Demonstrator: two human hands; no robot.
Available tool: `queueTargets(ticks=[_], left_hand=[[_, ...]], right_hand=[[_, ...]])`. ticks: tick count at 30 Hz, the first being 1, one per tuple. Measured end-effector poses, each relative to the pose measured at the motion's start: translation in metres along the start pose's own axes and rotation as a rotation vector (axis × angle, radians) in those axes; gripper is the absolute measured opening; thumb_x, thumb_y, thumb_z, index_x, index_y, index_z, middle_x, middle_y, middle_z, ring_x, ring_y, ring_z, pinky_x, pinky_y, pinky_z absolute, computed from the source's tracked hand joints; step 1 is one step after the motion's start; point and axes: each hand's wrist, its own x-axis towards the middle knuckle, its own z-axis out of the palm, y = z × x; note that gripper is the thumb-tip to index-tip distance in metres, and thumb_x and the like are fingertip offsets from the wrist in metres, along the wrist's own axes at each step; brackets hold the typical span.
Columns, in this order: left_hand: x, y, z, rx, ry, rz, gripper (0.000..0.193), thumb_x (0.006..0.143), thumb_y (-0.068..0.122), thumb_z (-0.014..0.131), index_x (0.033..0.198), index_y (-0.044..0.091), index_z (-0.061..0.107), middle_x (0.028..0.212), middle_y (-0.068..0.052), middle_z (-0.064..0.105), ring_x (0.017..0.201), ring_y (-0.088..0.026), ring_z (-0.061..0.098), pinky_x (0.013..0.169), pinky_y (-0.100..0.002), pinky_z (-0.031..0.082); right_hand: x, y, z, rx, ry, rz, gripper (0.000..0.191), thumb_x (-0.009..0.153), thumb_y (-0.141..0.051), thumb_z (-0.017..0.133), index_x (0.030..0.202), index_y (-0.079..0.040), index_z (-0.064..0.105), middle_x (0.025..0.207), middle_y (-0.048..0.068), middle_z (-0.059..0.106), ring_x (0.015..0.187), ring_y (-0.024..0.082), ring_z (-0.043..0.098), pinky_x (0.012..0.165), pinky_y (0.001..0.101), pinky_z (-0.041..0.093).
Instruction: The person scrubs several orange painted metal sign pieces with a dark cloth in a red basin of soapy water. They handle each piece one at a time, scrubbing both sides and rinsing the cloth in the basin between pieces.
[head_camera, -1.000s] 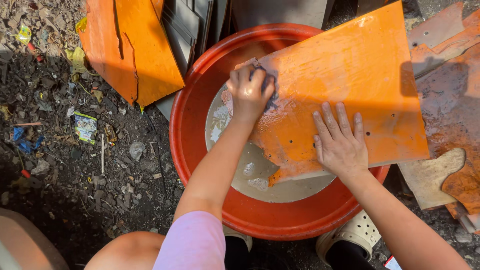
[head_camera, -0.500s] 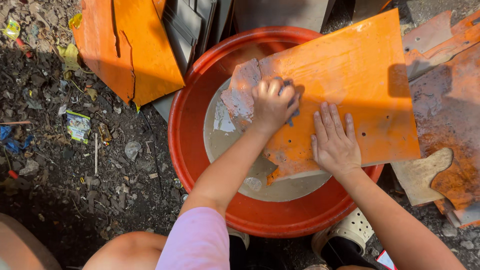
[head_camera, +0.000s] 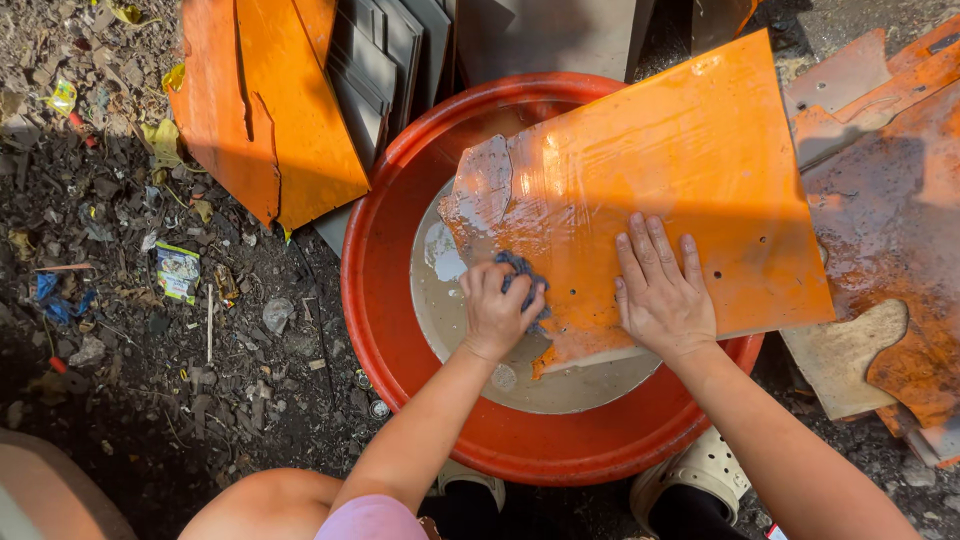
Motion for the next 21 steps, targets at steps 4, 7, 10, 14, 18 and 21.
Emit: queueTargets(ticks=[4, 7, 10, 14, 18, 21], left_hand=[[0.062, -0.059, 0.012, 0.099, 0.119, -0.273, 0.020, 0.089, 0.027, 0.079, 0.096, 0.011, 0.069, 0.109, -0.013, 0.059, 0.107, -0.036, 0.052, 0.087, -0.051, 0.039], [0.062, -0.048, 0.015, 0.107, 0.198, -0.419, 0.019, 0.091, 0.025, 0.077, 0.098, 0.010, 0.068, 0.111, -0.012, 0.058, 0.110, -0.035, 0.052, 0.093, -0.052, 0.040], [0.016, 0.006, 0.011, 0.068, 0.214, -0.310, 0.019, 0.085, 0.025, 0.078, 0.093, 0.011, 0.067, 0.110, -0.014, 0.056, 0.110, -0.037, 0.049, 0.097, -0.053, 0.040], [-0.025, 0.029, 0.004, -0.017, 0.085, -0.093, 0.018, 0.083, 0.025, 0.080, 0.085, 0.014, 0.066, 0.105, -0.009, 0.056, 0.108, -0.034, 0.052, 0.094, -0.051, 0.039], [0.006, -0.036, 0.005, 0.076, 0.164, -0.212, 0.019, 0.085, 0.026, 0.080, 0.089, 0.013, 0.068, 0.106, -0.010, 0.056, 0.105, -0.034, 0.050, 0.091, -0.050, 0.039], [0.034, -0.067, 0.008, 0.134, 0.184, -0.432, 0.020, 0.090, 0.027, 0.077, 0.097, 0.011, 0.067, 0.109, -0.011, 0.058, 0.106, -0.035, 0.051, 0.088, -0.050, 0.039]], right_hand=[[-0.005, 0.002, 0.008, -0.001, 0.017, -0.015, 0.058, 0.096, -0.029, 0.055, 0.149, -0.006, 0.055, 0.169, 0.012, 0.034, 0.158, 0.025, 0.026, 0.127, 0.0530, 0.021], [-0.005, 0.001, 0.010, -0.041, 0.024, -0.002, 0.058, 0.098, -0.029, 0.055, 0.152, -0.007, 0.054, 0.171, 0.011, 0.033, 0.160, 0.024, 0.026, 0.128, 0.0532, 0.021], [-0.003, 0.000, 0.011, -0.032, 0.022, -0.004, 0.057, 0.100, -0.029, 0.053, 0.152, -0.006, 0.054, 0.172, 0.012, 0.031, 0.160, 0.025, 0.025, 0.128, 0.0537, 0.021], [-0.004, 0.001, 0.016, -0.046, 0.000, 0.000, 0.058, 0.100, -0.029, 0.052, 0.154, -0.006, 0.053, 0.174, 0.012, 0.029, 0.162, 0.025, 0.023, 0.130, 0.0530, 0.017], [-0.010, 0.004, 0.026, -0.003, -0.019, -0.003, 0.057, 0.102, -0.029, 0.051, 0.155, -0.006, 0.052, 0.175, 0.013, 0.028, 0.162, 0.026, 0.023, 0.130, 0.0531, 0.013], [-0.015, 0.006, 0.029, -0.041, -0.021, -0.005, 0.057, 0.103, -0.029, 0.052, 0.155, -0.005, 0.053, 0.176, 0.013, 0.028, 0.163, 0.026, 0.023, 0.131, 0.0529, 0.012]])
